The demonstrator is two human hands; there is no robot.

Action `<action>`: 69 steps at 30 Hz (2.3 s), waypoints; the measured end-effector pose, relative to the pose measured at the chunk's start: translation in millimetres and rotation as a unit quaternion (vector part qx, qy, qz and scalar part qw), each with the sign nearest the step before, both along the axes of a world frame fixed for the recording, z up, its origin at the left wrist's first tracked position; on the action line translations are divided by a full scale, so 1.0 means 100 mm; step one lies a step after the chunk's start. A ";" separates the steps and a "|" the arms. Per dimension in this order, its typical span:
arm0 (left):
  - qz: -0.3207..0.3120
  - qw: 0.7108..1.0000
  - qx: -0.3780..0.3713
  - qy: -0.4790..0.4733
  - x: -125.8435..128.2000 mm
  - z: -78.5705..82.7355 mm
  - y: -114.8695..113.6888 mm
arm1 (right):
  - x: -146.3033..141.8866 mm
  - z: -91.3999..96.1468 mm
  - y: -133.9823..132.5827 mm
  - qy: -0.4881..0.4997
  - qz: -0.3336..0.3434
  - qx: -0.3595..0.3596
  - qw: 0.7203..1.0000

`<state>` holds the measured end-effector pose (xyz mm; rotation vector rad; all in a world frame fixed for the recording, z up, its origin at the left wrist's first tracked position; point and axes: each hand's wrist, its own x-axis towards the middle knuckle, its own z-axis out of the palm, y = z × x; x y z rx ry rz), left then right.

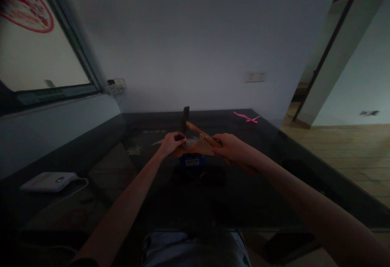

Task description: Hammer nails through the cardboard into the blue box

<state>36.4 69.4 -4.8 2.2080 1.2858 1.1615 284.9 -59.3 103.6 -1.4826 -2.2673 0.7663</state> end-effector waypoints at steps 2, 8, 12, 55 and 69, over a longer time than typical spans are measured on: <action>0.007 1.000 -0.006 0.008 0.00 0.00 -0.01 | -0.02 0.02 -0.02 -0.026 -0.008 -0.010 1.000; -0.001 1.000 0.007 0.011 0.01 0.00 0.00 | -0.03 0.02 -0.03 -0.020 -0.006 0.021 1.000; 0.017 0.999 0.000 0.032 0.03 0.04 -0.06 | -0.05 0.01 -0.03 -0.033 -0.004 -0.003 0.999; 0.006 0.999 0.002 0.032 0.06 0.11 -0.10 | 0.06 -0.15 -0.04 0.084 -0.030 -0.001 0.996; -0.037 0.999 0.017 0.006 -0.01 0.10 -0.08 | -0.02 -0.87 -0.12 0.385 -0.113 -0.002 0.916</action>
